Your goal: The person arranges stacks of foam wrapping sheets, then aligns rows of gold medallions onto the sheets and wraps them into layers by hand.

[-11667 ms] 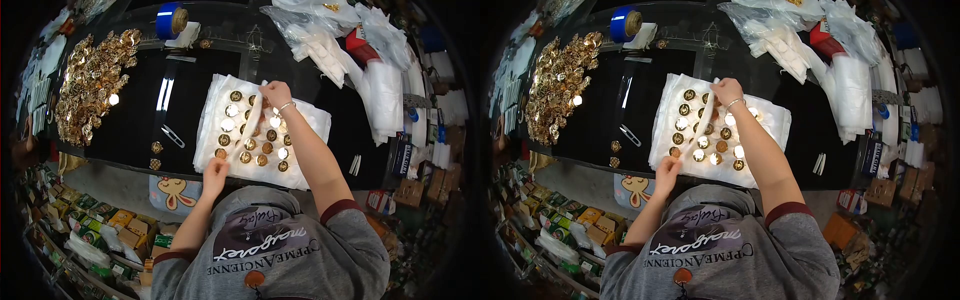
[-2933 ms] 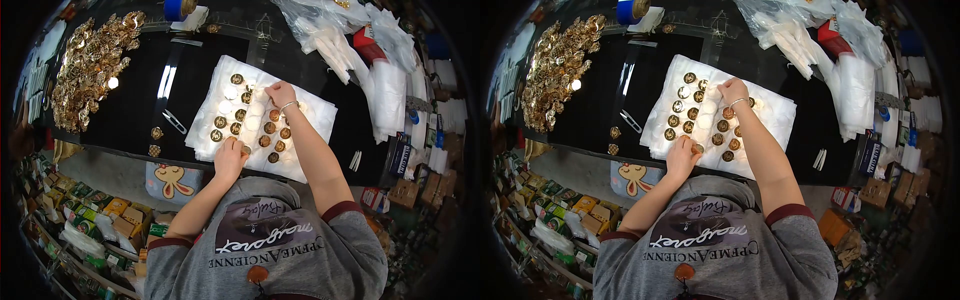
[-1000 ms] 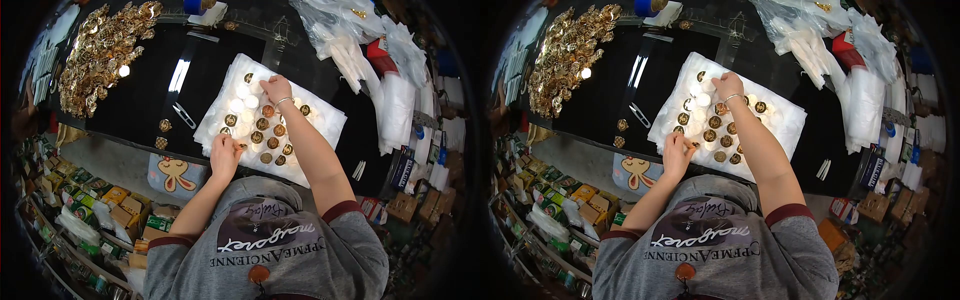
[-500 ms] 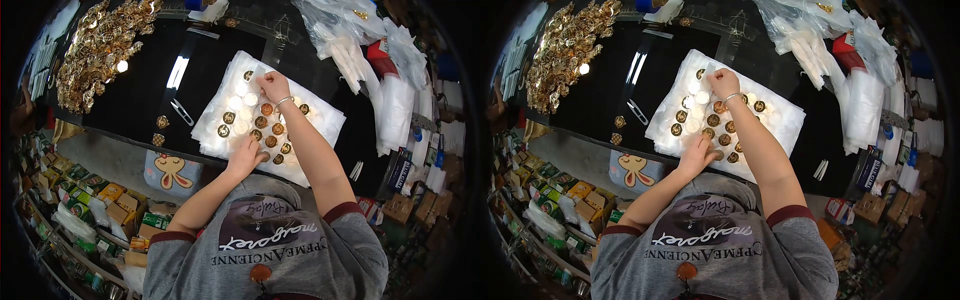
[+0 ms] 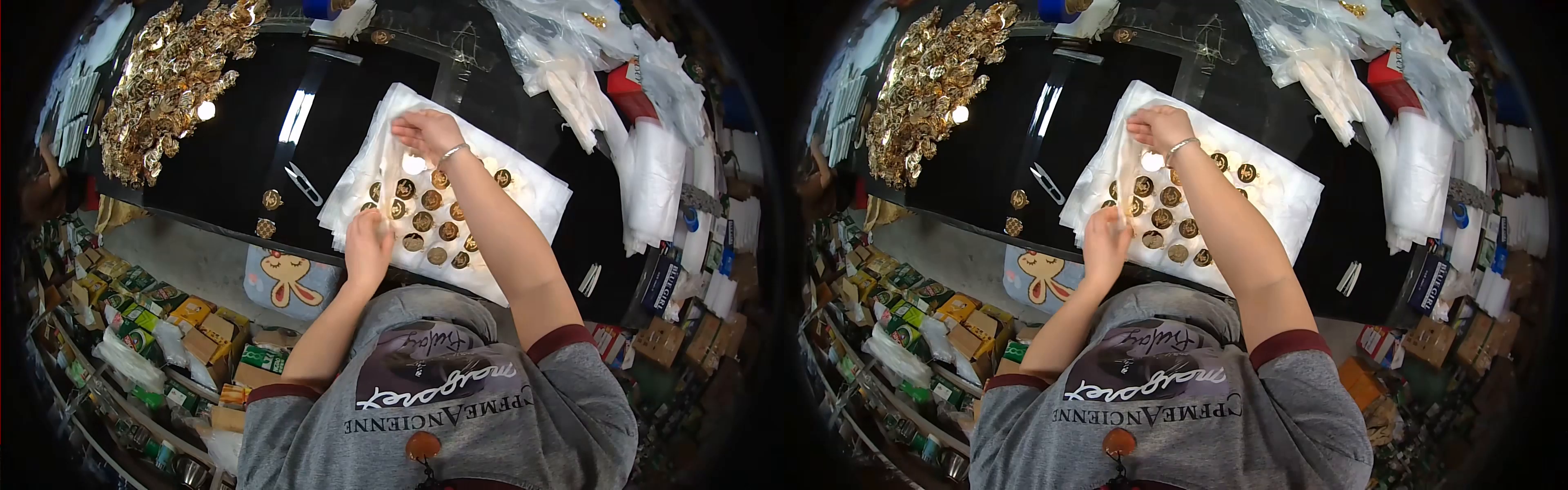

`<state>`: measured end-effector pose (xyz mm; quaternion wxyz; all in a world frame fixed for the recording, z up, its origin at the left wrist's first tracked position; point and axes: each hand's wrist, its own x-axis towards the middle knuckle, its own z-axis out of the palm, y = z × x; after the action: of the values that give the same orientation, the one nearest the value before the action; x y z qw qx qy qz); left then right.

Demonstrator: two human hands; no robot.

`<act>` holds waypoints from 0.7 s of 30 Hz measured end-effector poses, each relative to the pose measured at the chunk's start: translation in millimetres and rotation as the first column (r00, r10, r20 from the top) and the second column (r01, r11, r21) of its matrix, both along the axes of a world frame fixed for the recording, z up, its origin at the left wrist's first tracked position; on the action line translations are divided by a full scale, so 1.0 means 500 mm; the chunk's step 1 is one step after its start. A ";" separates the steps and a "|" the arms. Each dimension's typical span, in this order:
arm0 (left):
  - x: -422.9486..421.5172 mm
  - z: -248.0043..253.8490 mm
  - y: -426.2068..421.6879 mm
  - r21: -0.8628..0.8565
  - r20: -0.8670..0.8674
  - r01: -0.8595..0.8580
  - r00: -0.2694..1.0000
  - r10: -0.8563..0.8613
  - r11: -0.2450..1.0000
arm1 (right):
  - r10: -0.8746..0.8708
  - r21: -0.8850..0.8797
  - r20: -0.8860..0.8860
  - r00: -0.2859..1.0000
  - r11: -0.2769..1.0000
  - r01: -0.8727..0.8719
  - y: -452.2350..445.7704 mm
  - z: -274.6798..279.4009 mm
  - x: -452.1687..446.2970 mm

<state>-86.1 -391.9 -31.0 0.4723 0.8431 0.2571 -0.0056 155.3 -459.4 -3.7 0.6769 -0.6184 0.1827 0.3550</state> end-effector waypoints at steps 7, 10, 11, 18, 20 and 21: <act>0.010 0.028 0.093 -0.159 -0.179 -0.140 0.978 0.111 0.977 | 0.069 -0.199 0.318 0.946 0.980 -0.005 -0.119 0.004 -0.039; 0.009 0.013 0.080 0.256 -0.013 0.031 1.000 -0.028 0.966 | 0.012 -0.359 0.588 0.809 0.900 0.247 -0.263 -0.042 -0.104; 0.016 0.009 0.071 0.344 0.044 0.041 0.997 -0.059 0.938 | 0.025 -0.437 0.635 0.772 0.836 0.332 -0.318 -0.050 -0.137; 0.061 -0.004 0.037 0.470 0.044 0.069 0.994 -0.102 0.880 | 0.056 -0.834 0.449 0.892 0.384 0.396 -0.563 -0.098 -0.371; 0.065 -0.021 0.062 0.458 0.072 0.102 0.986 -0.151 0.883 | 0.079 -0.856 0.367 0.927 0.418 0.304 -0.593 -0.114 -0.399; 0.067 -0.024 0.075 0.418 0.007 0.125 0.990 -0.141 0.900 | 0.093 -0.864 0.325 0.941 0.433 0.256 -0.604 -0.118 -0.412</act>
<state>-52.6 -354.6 -42.8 0.2850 0.9399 0.1852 0.0328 -50.8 -761.5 -62.8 0.2817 -0.9218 0.2588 0.0629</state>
